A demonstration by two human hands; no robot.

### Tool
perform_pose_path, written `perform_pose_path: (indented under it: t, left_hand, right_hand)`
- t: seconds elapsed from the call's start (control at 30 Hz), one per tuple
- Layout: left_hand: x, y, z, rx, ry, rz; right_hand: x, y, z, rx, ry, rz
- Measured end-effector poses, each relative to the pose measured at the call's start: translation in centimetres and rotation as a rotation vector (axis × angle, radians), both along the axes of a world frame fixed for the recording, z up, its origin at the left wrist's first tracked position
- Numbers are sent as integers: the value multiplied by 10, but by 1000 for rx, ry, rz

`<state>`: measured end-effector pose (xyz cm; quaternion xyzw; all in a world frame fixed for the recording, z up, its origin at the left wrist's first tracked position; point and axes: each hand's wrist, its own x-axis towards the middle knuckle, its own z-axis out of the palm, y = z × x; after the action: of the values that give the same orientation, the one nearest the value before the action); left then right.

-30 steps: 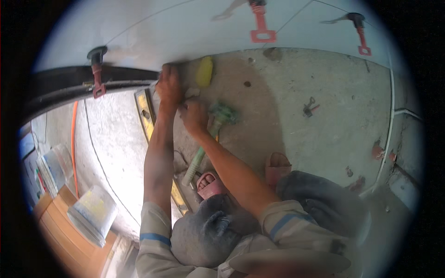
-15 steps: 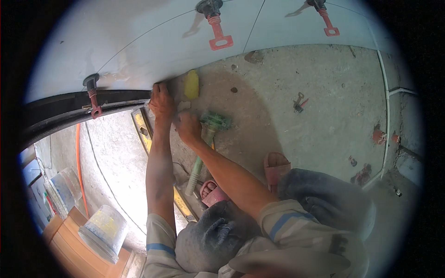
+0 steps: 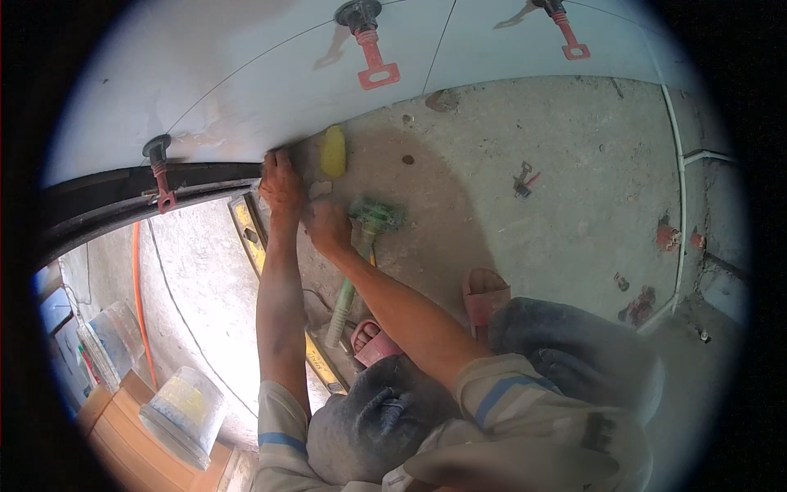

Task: Installing ceramic wall tiles using a rubber mallet and spacers.

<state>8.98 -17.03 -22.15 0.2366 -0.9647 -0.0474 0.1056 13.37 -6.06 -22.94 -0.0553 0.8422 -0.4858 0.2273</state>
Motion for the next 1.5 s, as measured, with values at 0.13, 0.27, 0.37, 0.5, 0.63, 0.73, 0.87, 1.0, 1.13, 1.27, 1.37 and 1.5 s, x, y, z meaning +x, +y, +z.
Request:
perform_pose_path:
  t: [0.13, 0.27, 0.37, 0.5, 0.63, 0.73, 0.87, 1.0, 1.13, 1.27, 1.37, 1.5]
  left_hand:
    - [0, -2, -3, -9, 8, 13]
    - [1, -2, -6, -15, 7, 15]
    - [0, -2, -5, -17, -45, 34]
    - [1, 0, -3, -32, 18, -6]
    - [1, -2, -9, 17, -55, 44]
    - [5, -8, -10, -104, -67, -7]
    - [13, -1, -5, 67, -4, 136]
    - [36, 11, 5, 216, 253, 322]
    - [49, 13, 11, 306, 112, 310]
    - [48, 12, 15, 397, 51, 296]
    - [45, 13, 20, 427, 24, 303]
    - [48, 15, 22, 482, 24, 292]
  right_hand:
    - [1, -1, 1, 10, 1, -5]
    - [1, -1, 0, 39, 25, -8]
    - [0, -1, 0, 48, -19, 12]
    - [0, 1, 4, -16, -59, 1]
    - [-1, 1, -2, 42, 85, 3]
    - [0, 1, -7, 65, 112, 174]
    - [0, 1, -5, -28, 26, 132]
    - [-1, 4, 4, -59, 147, 56]
    - [-1, 6, 8, 10, 82, 170]
    - [-1, 4, 4, 15, 122, 166]
    - [0, 4, -1, 25, 152, 169]
    - [6, 7, -4, 34, 195, 181]
